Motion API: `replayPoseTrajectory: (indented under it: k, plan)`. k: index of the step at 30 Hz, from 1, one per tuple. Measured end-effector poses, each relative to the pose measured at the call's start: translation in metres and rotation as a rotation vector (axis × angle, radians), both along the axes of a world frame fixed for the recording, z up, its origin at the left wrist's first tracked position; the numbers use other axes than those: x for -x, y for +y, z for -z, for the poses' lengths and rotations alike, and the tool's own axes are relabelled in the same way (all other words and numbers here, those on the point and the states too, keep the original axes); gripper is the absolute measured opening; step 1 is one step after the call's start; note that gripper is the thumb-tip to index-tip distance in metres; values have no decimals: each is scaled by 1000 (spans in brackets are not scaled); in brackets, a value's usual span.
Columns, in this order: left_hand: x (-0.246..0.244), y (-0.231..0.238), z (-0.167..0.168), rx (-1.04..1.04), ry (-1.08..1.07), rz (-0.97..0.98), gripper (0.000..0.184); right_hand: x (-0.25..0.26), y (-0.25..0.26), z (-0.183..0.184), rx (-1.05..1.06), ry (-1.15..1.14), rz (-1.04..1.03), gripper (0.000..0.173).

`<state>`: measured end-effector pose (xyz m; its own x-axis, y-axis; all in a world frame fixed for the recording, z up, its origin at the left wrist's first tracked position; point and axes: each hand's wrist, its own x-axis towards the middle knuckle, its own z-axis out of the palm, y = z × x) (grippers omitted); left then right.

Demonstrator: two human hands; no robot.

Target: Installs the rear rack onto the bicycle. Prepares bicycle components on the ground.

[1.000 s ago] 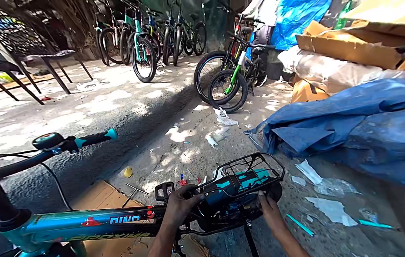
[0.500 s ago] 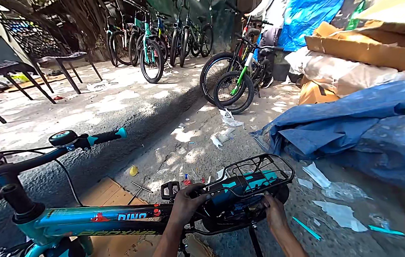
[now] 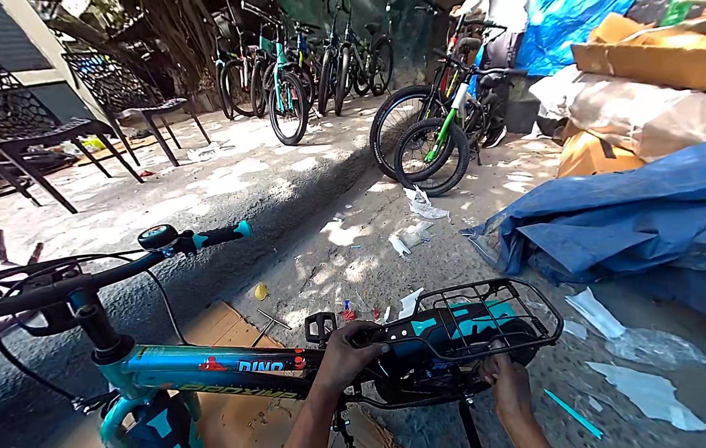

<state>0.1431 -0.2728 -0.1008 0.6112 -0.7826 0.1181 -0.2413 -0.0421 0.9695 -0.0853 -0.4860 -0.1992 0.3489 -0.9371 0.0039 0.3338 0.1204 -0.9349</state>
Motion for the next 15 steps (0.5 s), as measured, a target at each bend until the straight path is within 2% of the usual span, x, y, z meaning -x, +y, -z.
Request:
replayPoseTrajectory:
  k: [4, 9, 11, 13, 14, 15]
  plan:
    - [1, 4, 2, -27, -51, 13, 42, 2, 2, -1, 45, 89, 23, 53]
    - [0, 5, 0, -34, -44, 24, 24, 5, 4, -3, 109, 172, 4, 53]
    - [-5, 4, -4, -66, -44, 56, 22, 6, 3, -3, 122, 204, 2, 51]
    - [-11, 2, -8, -127, -94, 93, 23, 11, 4, -7, 216, 450, 43, 48]
    - [-13, 2, -9, -149, -116, 108, 23, 18, 5, -13, 282, 652, 45, 44]
    - [-13, 2, -9, -151, -125, 115, 23, 29, 8, -21, 343, 863, -5, 48]
